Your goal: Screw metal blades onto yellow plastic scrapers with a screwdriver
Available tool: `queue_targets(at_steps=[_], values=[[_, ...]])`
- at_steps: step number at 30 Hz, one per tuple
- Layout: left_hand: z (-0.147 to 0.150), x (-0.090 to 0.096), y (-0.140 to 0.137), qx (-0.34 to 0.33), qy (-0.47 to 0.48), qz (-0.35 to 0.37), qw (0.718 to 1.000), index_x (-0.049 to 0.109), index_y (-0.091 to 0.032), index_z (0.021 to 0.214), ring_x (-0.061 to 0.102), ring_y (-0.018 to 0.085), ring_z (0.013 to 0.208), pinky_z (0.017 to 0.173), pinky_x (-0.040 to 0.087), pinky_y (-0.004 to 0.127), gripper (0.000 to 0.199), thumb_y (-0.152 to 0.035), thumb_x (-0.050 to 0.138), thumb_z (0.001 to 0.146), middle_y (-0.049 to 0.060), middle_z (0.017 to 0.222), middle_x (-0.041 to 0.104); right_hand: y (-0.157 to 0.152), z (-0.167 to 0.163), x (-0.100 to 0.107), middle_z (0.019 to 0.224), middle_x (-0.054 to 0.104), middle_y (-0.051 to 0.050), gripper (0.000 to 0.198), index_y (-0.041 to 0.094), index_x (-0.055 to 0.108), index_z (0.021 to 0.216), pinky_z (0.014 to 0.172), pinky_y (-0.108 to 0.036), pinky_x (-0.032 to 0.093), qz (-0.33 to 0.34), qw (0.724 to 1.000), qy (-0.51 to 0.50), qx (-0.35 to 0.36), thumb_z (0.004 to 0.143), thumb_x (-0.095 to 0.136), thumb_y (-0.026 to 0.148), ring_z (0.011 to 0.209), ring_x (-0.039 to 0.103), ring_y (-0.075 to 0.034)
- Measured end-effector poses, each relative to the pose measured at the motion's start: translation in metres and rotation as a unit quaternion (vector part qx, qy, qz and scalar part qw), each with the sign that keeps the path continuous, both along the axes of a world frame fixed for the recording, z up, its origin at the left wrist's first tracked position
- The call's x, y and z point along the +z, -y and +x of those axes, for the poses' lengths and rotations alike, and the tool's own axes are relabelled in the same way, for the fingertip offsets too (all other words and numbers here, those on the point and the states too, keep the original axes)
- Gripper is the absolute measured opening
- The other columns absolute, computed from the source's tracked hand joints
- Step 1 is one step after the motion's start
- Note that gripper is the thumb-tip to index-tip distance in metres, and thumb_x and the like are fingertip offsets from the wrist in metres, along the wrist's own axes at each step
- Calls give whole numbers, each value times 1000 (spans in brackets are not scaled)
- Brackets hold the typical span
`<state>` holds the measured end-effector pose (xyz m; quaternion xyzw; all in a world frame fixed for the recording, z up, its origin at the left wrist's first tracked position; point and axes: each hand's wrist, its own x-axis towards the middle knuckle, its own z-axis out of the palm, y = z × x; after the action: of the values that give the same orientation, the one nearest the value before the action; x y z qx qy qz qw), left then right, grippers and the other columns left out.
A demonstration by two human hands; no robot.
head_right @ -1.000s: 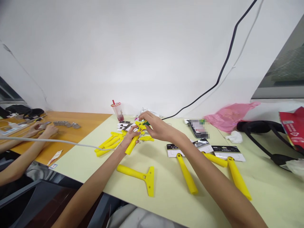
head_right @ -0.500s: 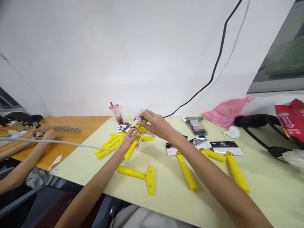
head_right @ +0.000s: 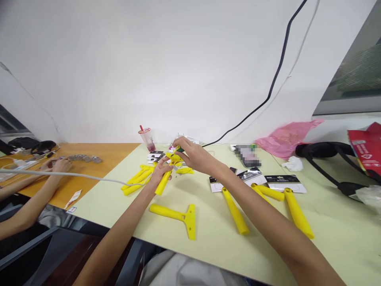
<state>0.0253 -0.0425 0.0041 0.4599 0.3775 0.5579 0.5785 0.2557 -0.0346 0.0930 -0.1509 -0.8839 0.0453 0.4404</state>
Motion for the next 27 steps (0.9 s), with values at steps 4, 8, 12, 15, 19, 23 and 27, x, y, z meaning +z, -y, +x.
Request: queue_targets(at_steps=[4,8,12,15,19,23,27], values=[[4,3,4,-10,-4,-4,1000,49,-24,113,56,8,55,43,47,21,79,-28,99,53,-5,88,70,0,-2,-1,109,65,-9,10,25,54,117,73,-36,57,58,995,-4,-85,112,50,32,87,67,-22],[6,6,7,-6,-15,-11,1000,49,-23,113,57,9,55,43,46,21,79,-29,99,52,-6,84,69,3,-1,1,119,60,-14,15,24,51,124,81,-41,60,51,995,0,-91,110,49,27,99,67,-26],[6,7,6,6,-12,-13,1000,50,-23,112,56,9,54,42,45,20,78,-28,98,51,-7,80,67,4,-2,2,138,55,-17,25,26,49,131,105,-50,56,25,999,-17,11,107,47,16,131,60,-29],[5,7,5,4,-11,-13,1000,49,-24,113,56,7,53,42,45,20,80,-29,98,50,-3,92,72,4,-4,2,123,64,-12,14,27,52,122,92,-44,59,32,999,-40,7,109,50,21,111,68,-26],[6,5,5,-5,-19,-17,1000,49,-23,115,55,6,51,42,48,21,81,-31,99,51,1,101,74,6,-3,4,105,63,-8,5,26,54,112,77,-38,57,56,995,-45,-62,110,54,29,87,66,-22],[7,5,6,-2,-14,-9,1000,51,-23,113,56,7,54,43,47,20,78,-31,99,52,0,97,73,9,-1,7,129,58,-17,18,24,50,125,100,-48,57,44,999,-27,-13,107,51,20,123,63,-29],[6,7,6,15,-11,-8,1000,51,-23,113,58,8,57,43,47,19,78,-32,99,51,0,97,73,6,-4,4,129,61,-14,17,26,52,124,98,-46,58,29,998,-45,17,109,49,19,119,65,-27]])
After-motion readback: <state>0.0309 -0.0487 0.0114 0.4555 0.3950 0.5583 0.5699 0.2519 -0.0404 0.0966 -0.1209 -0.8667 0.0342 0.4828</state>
